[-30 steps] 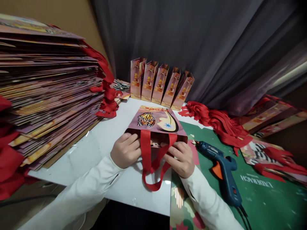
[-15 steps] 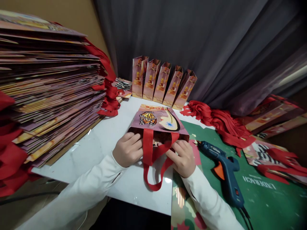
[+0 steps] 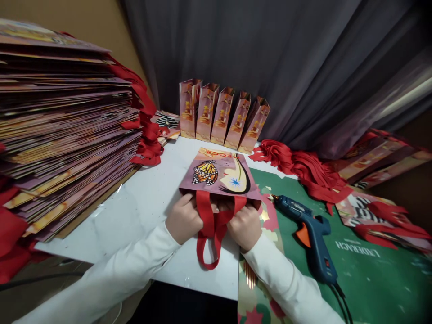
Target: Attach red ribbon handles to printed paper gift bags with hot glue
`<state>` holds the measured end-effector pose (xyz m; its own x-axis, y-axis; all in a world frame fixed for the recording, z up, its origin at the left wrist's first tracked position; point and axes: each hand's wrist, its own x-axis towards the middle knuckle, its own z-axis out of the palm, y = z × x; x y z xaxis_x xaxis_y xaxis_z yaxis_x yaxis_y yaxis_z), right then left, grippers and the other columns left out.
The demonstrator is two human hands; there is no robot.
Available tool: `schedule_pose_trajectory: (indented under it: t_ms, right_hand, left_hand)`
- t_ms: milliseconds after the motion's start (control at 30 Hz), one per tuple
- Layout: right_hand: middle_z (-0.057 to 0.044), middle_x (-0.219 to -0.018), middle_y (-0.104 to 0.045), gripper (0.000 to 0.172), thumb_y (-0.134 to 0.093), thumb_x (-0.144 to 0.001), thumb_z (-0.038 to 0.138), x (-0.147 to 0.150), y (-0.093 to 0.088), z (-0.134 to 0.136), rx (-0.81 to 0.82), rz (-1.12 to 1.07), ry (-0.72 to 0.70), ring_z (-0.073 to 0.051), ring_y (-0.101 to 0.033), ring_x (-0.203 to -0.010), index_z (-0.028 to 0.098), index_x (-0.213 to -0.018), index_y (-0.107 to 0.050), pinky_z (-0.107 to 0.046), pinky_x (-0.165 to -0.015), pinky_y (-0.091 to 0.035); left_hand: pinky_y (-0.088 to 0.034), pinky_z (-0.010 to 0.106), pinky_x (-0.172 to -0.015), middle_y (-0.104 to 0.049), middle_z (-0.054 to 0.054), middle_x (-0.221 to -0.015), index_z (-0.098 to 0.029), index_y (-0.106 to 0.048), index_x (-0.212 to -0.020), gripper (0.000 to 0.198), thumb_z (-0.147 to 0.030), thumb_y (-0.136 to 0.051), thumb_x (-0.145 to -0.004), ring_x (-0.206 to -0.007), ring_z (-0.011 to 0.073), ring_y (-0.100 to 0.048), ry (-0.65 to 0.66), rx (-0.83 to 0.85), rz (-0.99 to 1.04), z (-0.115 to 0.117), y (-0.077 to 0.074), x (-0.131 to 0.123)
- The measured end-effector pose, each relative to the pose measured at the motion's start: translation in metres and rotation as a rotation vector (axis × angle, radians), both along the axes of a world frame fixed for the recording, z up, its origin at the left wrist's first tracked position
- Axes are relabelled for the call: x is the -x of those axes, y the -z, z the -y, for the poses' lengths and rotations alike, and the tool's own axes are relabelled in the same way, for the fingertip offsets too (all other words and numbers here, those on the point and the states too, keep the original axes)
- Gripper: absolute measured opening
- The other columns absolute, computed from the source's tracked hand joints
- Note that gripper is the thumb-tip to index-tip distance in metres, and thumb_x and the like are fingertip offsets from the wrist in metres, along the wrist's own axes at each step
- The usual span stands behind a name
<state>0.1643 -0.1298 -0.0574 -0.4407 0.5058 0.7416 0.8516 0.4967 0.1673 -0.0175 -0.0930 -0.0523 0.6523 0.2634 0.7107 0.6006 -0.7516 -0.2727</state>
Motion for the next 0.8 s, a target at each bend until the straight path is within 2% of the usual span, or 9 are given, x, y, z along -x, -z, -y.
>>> schedule_pose_trajectory:
  t_ms: [133,233,333,433,500,633,800]
  right_hand:
    - [-0.003,-0.046,-0.050,0.035,-0.051,-0.077,0.002,0.000,-0.005,0.000,-0.057,-0.010,0.000,-0.015,-0.041,-0.049,0.018,-0.047,-0.052,-0.033,-0.051,-0.020]
    - [-0.002,-0.049,-0.051,0.027,-0.050,-0.082,0.002,-0.006,-0.016,0.003,-0.057,0.004,-0.011,-0.015,-0.042,-0.051,0.016,-0.063,-0.064,-0.032,-0.051,-0.023]
    - [-0.002,-0.054,-0.054,0.028,-0.046,-0.088,0.003,-0.016,-0.024,0.005,0.001,0.070,0.000,-0.015,-0.043,-0.053,0.015,-0.071,-0.065,-0.031,-0.054,-0.028]
    - [-0.003,-0.057,-0.055,0.033,-0.043,-0.092,0.004,-0.024,-0.026,0.007,0.028,0.114,0.026,-0.015,-0.044,-0.055,0.016,-0.068,-0.062,-0.031,-0.058,-0.029]
    - [-0.002,-0.056,-0.054,0.033,-0.043,-0.092,0.005,-0.027,-0.026,0.008,0.009,0.105,0.022,-0.015,-0.043,-0.055,0.016,-0.067,-0.060,-0.032,-0.058,-0.028]
    - [-0.001,-0.054,-0.052,0.033,-0.041,-0.094,0.007,-0.029,-0.026,0.011,-0.002,0.059,-0.023,-0.014,-0.041,-0.054,0.016,-0.068,-0.059,-0.031,-0.058,-0.028]
    - [0.000,-0.052,-0.052,0.029,-0.042,-0.094,0.007,-0.027,-0.032,0.015,-0.038,0.061,-0.022,-0.013,-0.039,-0.052,0.014,-0.073,-0.062,-0.030,-0.057,-0.028]
  left_hand:
    - [-0.048,0.036,-0.074,-0.074,0.004,-0.087,-0.021,-0.071,-0.092,0.014,-0.018,-0.058,-0.090,-0.077,0.0201,-0.065,0.014,-0.031,0.070,-0.003,-0.008,0.003]
    - [-0.046,0.036,-0.067,-0.073,0.004,-0.075,-0.019,-0.071,-0.084,0.012,-0.023,-0.061,-0.089,-0.065,0.0191,-0.062,0.038,-0.068,0.120,-0.007,-0.021,0.009]
    - [-0.047,0.033,-0.063,-0.069,0.002,-0.065,-0.019,-0.069,-0.082,0.020,-0.019,-0.052,-0.093,-0.059,0.0166,-0.059,0.108,-0.097,0.100,-0.015,-0.029,0.019]
    - [-0.049,0.030,-0.068,-0.070,0.003,-0.071,-0.018,-0.067,-0.083,0.029,-0.011,-0.042,-0.094,-0.068,0.0154,-0.063,0.199,-0.069,0.004,-0.023,-0.029,0.028]
    - [-0.050,0.029,-0.069,-0.071,0.003,-0.073,-0.017,-0.066,-0.078,0.030,-0.008,-0.041,-0.093,-0.068,0.0149,-0.063,0.213,-0.056,-0.025,-0.024,-0.027,0.031]
    - [-0.045,0.028,-0.061,-0.068,0.002,-0.066,-0.018,-0.061,-0.069,0.031,-0.008,-0.043,-0.092,-0.058,0.0125,-0.059,0.196,-0.100,0.017,-0.019,-0.027,0.034]
    - [-0.045,0.027,-0.062,-0.068,0.002,-0.065,-0.017,-0.061,-0.071,0.030,-0.007,-0.043,-0.093,-0.060,0.0122,-0.061,0.247,-0.139,0.042,-0.018,-0.028,0.034]
